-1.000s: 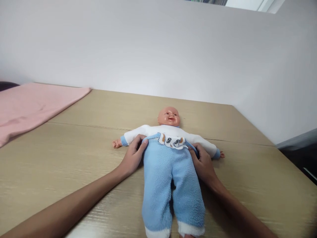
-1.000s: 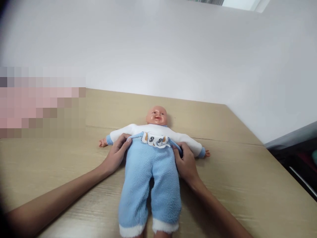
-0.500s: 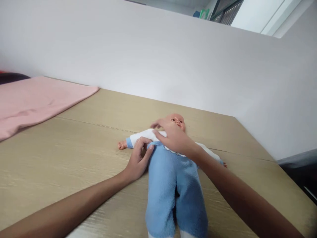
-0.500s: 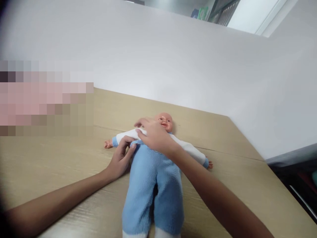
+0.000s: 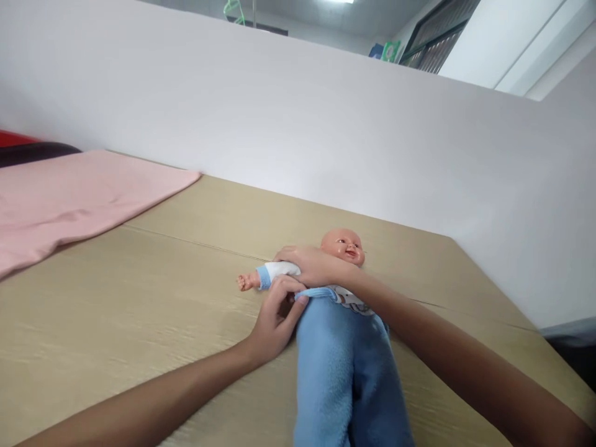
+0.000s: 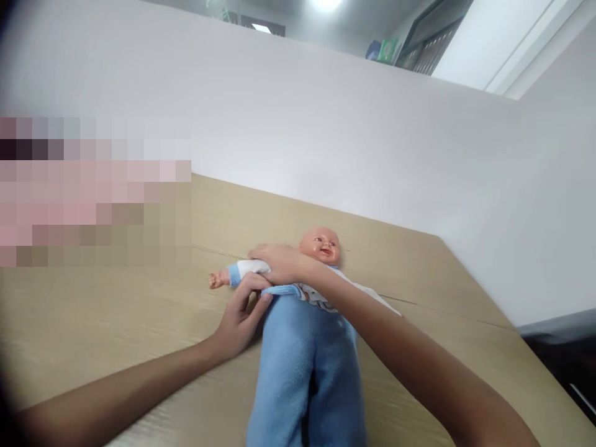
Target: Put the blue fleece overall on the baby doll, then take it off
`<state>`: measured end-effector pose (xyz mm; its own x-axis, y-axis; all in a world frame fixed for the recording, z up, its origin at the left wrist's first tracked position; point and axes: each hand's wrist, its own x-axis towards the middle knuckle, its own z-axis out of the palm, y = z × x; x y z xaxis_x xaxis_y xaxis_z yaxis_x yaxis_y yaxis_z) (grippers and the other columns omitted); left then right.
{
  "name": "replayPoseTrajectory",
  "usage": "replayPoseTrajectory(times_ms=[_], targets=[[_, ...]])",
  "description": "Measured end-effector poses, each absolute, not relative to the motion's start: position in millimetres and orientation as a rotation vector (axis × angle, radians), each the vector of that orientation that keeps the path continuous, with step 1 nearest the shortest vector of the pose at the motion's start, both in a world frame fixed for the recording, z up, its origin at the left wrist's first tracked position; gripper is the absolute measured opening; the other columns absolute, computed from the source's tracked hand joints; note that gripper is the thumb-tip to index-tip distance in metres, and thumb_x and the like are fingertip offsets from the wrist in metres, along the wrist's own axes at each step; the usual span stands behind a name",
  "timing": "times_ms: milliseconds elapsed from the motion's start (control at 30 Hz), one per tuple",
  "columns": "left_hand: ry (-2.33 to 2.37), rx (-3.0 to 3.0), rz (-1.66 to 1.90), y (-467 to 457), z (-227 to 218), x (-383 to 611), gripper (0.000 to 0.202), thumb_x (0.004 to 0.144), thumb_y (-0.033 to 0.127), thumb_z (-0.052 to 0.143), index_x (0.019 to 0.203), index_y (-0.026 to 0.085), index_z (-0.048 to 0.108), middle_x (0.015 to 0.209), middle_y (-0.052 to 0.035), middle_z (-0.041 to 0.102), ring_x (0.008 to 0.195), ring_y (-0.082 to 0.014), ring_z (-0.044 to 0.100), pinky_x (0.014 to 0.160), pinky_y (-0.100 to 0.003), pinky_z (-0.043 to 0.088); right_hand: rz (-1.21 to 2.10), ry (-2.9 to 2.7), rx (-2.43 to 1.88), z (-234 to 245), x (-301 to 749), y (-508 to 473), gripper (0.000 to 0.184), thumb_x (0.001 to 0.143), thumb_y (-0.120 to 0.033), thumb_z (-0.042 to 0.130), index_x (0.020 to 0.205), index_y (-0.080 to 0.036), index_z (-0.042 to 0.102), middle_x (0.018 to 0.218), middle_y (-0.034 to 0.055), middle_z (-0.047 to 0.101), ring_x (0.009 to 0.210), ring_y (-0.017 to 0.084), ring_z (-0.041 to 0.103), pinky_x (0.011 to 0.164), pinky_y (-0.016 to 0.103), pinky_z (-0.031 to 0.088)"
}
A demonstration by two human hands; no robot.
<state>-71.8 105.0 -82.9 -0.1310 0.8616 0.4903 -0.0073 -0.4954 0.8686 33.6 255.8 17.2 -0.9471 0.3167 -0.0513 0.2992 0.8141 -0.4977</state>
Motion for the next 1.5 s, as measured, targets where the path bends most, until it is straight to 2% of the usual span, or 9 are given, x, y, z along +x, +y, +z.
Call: replayPoseTrajectory(times_ms=[233, 500, 733, 833, 900, 1033, 1133, 1233, 1500], targets=[[1.071, 1.807, 1.781, 92, -93, -76, 0.014, 0.107, 0.025, 0.072, 0.117, 0.03, 0.08, 0.115, -0.0094, 0.064, 0.113, -0.0283, 0.06, 0.106, -0.045, 0.048, 1.024, -2.582, -0.459, 24, 80, 259, 0.04, 0.095, -0.018, 0.067, 0.135, -0.017, 0.07, 0.128, 0.0107, 0.075, 0.119, 0.028, 0.07, 0.105, 0.042, 0.054], [0.842, 2.093, 1.916, 83, -97, -74, 0.022, 0.112, 0.015, 0.058, 0.128, 0.025, 0.069, 0.132, -0.0107, 0.051, 0.133, -0.0248, 0.056, 0.116, -0.043, 0.051, 1.002, -2.553, -0.156, -2, 104, 260, 0.051, 0.086, 0.002, 0.058, 0.124, -0.024, 0.08, 0.134, 0.0099, 0.079, 0.131, 0.027, 0.07, 0.119, 0.048, 0.051], [1.048, 1.361, 1.879, 94, -90, -67, 0.011, 0.117, 0.031, 0.059, 0.122, 0.029, 0.068, 0.11, -0.0021, 0.069, 0.103, -0.0169, 0.066, 0.095, -0.03, 0.053, 1.075, -2.511, -0.425, 18, 120, 238, 0.037, 0.11, -0.026, 0.059, 0.144, -0.025, 0.073, 0.147, 0.0109, 0.075, 0.14, 0.027, 0.066, 0.122, 0.046, 0.048], [1.167, 1.274, 1.814, 102, -85, -70, 0.016, 0.112, 0.043, 0.068, 0.111, 0.028, 0.071, 0.105, -0.0022, 0.066, 0.1, -0.0184, 0.063, 0.092, -0.03, 0.051, 1.103, -2.508, -0.631, 36, 137, 218, 0.037, 0.115, -0.043, 0.054, 0.139, -0.023, 0.073, 0.144, 0.0107, 0.076, 0.133, 0.027, 0.069, 0.116, 0.043, 0.05], [1.229, 1.244, 1.823, 106, -83, -71, 0.021, 0.109, 0.049, 0.071, 0.108, 0.028, 0.072, 0.112, -0.0035, 0.066, 0.109, -0.0202, 0.062, 0.099, -0.031, 0.05, 0.97, -2.574, -0.682, 39, 145, 206, 0.037, 0.109, -0.051, 0.067, 0.131, -0.022, 0.075, 0.134, 0.0109, 0.078, 0.124, 0.029, 0.071, 0.11, 0.042, 0.052], [1.165, 1.001, 1.77, 115, -85, -73, 0.031, 0.106, 0.059, 0.072, 0.11, 0.028, 0.07, 0.115, -0.0019, 0.069, 0.109, -0.0191, 0.064, 0.1, -0.03, 0.052, 0.751, -2.539, -0.776, 23, 147, 194, 0.028, 0.103, -0.048, 0.076, 0.113, -0.022, 0.075, 0.111, 0.008, 0.08, 0.103, 0.027, 0.07, 0.098, 0.039, 0.051], [1.116, 0.805, 1.671, 129, -90, -77, 0.039, 0.098, 0.063, 0.08, 0.106, 0.027, 0.068, 0.107, 0.0001, 0.07, 0.096, -0.0166, 0.066, 0.086, -0.026, 0.055, 1.014, -2.27, -0.834, 0, 141, 201, 0.03, 0.11, -0.051, 0.063, 0.108, -0.023, 0.073, 0.107, 0.004, 0.077, 0.1, 0.024, 0.07, 0.096, 0.036, 0.051], [1.055, 0.726, 1.55, 146, -92, -82, 0.042, 0.088, 0.058, 0.09, 0.101, 0.024, 0.069, 0.099, 0.0009, 0.069, 0.084, -0.015, 0.063, 0.075, -0.025, 0.053, 1.307, -1.98, -0.836, -18, 139, 212, 0.038, 0.104, -0.06, 0.069, 0.106, -0.022, 0.072, 0.101, 0.002, 0.073, 0.098, 0.022, 0.068, 0.09, 0.033, 0.052], [1.084, 1.02, 1.464, 161, -73, -91, 0.047, 0.086, 0.063, 0.09, 0.097, 0.021, 0.072, 0.098, -0.0003, 0.069, 0.091, -0.0152, 0.064, 0.08, -0.023, 0.052, 1.467, -1.798, -0.826, -30, 153, 220, 0.04, 0.097, -0.062, 0.08, 0.1, -0.023, 0.072, 0.09, -0.0015, 0.066, 0.081, 0.016, 0.059, 0.074, 0.027, 0.046]])
